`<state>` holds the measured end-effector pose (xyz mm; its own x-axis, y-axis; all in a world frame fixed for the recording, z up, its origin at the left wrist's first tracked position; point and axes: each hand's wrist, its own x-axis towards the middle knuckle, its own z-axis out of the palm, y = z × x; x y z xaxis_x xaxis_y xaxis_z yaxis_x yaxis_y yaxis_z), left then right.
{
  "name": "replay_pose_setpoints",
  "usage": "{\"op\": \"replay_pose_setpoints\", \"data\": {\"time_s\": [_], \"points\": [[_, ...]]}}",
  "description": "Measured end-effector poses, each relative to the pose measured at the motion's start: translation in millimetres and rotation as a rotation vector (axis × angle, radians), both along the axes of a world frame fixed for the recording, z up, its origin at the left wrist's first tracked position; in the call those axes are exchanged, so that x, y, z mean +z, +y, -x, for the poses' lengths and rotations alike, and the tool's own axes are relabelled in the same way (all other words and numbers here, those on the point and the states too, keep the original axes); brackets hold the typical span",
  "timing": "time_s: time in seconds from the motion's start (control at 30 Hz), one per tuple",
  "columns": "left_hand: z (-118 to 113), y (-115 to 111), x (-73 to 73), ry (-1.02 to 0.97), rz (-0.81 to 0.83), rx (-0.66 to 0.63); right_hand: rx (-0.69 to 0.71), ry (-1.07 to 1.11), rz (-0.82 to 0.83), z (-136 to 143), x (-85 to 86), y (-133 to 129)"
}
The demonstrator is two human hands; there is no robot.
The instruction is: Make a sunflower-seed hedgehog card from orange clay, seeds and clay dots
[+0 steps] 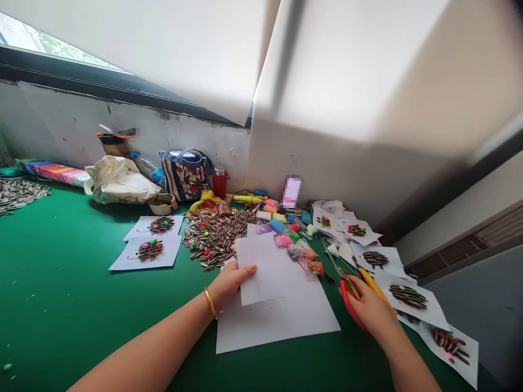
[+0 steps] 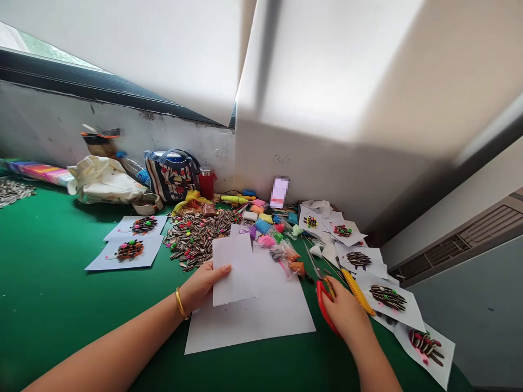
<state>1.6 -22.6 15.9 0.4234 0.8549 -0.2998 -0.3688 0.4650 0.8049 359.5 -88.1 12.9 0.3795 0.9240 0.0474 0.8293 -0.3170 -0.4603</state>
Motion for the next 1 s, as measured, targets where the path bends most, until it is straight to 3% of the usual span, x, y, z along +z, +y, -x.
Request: {"op": "replay_pose_setpoints", "data": {"time_s": [0.07,0.17,0.3,0.4,0.5,0.63,0.73,0.8,0.87,1.0], "points": [[-1,0,-0.3,-0.008,0.0,0.002,-0.001,-0.133,0.154,-27,-11.7,0],[-2,0,-1.6,-0.011,-0.006,0.011,0.062,-0.256,0.24,-48,-25.0,-1],[-2,0,-4.2,0.017,-0.036,0.023,0.037,-0.39,0.243,-39,-12.4,2],[-3,-1,-6.1,0.08,-0.084,0.034,0.104,-0.282,0.045,1,13.9,6],[-5,-4,-7.3,0.188,-0.151,0.032,0.364,0.21,-0.044,63,31.4,10],[-8,-6,-6.7,0.29,-0.236,0.001,0.637,0.731,-0.038,137,26.4,20],[-5,-3,-4.3,0.291,-0.293,0.025,0.6,0.796,-0.079,153,18.8,38],[-1,2,-2.7,0.286,-0.349,0.095,0.584,0.747,-0.091,146,20.0,54],[3,6,-2.1,0.277,-0.378,0.214,0.612,0.582,-0.001,133,25.8,67],[8,13,-6.0,0.263,-0.379,0.364,0.758,-0.005,0.198,125,37.1,80]]}}
